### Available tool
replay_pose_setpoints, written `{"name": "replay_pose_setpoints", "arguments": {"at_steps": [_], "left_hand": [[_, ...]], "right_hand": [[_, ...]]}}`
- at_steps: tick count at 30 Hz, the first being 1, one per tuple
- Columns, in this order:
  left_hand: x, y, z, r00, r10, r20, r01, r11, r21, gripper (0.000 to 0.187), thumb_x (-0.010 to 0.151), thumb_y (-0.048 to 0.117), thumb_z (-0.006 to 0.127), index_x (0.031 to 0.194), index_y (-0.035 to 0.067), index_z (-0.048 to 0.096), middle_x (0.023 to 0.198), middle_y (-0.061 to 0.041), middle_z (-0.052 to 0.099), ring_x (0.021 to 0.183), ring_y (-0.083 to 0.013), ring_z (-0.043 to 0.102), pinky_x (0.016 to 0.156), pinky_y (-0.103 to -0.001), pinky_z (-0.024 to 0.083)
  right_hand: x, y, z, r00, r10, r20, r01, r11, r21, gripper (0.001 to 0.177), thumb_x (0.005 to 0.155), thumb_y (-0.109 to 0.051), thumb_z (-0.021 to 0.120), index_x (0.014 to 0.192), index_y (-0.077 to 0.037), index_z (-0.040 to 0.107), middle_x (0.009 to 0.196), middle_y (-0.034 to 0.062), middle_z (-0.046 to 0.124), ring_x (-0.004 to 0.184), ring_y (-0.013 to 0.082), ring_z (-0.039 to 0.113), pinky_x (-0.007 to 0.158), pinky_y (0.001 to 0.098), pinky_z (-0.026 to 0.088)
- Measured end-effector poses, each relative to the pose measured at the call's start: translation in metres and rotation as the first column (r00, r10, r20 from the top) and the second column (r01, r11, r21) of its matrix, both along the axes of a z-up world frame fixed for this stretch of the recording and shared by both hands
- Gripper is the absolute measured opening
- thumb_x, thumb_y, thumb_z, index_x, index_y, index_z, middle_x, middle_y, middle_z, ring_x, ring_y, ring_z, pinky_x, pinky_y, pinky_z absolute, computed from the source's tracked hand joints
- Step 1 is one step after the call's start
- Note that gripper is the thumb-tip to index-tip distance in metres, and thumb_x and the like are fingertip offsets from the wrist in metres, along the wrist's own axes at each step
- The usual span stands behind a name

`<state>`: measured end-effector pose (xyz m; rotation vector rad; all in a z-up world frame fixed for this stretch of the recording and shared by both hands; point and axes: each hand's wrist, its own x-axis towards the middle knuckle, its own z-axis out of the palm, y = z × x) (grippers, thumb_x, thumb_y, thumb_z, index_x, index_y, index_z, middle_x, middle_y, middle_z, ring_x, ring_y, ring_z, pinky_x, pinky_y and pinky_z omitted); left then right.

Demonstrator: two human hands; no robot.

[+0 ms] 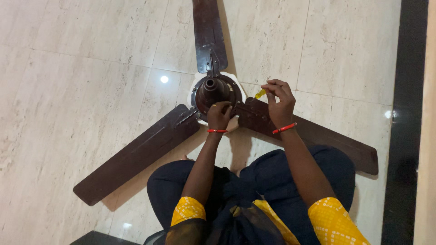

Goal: The person sits on the floor and uses a screwdriver to remove the screws securing the fan blades to the motor housing. They detach each blade one by one and place them on the floor.

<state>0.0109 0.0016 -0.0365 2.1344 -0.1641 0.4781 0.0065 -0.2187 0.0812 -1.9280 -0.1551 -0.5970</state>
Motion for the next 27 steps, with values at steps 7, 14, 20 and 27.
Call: {"name": "replay_pose_setpoints", "arguments": {"at_steps": [7,14,20,27], "left_hand": [[-0.046,-0.004,-0.017,0.945,0.012,-0.327,-0.043,0.995,-0.088,0.014,0.08,0.013,0.075,0.091,0.005,0.073,0.081,-0.01,0.075,0.072,-0.0222,0.073,0.069,-0.038,0.058],[-0.102,-0.026,-0.062,0.936,0.023,-0.352,-0.03,0.999,-0.016,0.025,0.084,0.014,0.067,0.106,0.014,0.079,0.089,-0.016,0.075,0.082,-0.0339,0.073,0.076,-0.044,0.057],[-0.105,-0.012,-0.104,0.908,0.053,-0.416,0.07,0.959,0.276,0.016,0.086,0.026,0.07,0.096,0.014,0.074,0.086,-0.013,0.075,0.082,-0.0353,0.072,0.073,-0.048,0.056],[-0.103,0.003,-0.154,0.936,0.055,-0.347,0.12,0.878,0.464,0.01,0.089,0.018,0.066,0.091,0.019,0.076,0.087,-0.012,0.073,0.083,-0.0355,0.071,0.074,-0.048,0.056]], "right_hand": [[-0.005,-0.007,-0.019,0.998,0.045,-0.037,-0.046,0.999,-0.021,0.022,0.095,0.01,0.069,0.109,-0.005,0.076,0.12,0.0104,0.069,0.106,0.022,0.073,0.084,0.0309,0.063],[-0.02,-0.017,-0.026,0.995,0.063,-0.072,-0.06,0.997,0.043,0.019,0.094,0.01,0.068,0.103,-0.006,0.076,0.118,0.0105,0.069,0.105,0.0203,0.072,0.079,0.0294,0.064],[-0.03,-0.024,-0.03,0.993,0.04,-0.109,-0.039,0.999,0.008,0.016,0.094,0.007,0.073,0.099,-0.008,0.078,0.117,0.0088,0.071,0.103,0.0189,0.072,0.075,0.0294,0.062],[-0.03,-0.024,-0.031,0.991,0.045,-0.128,-0.044,0.999,0.008,0.016,0.093,0.005,0.072,0.099,-0.008,0.079,0.116,0.0082,0.071,0.104,0.0192,0.072,0.076,0.0297,0.063]]}}
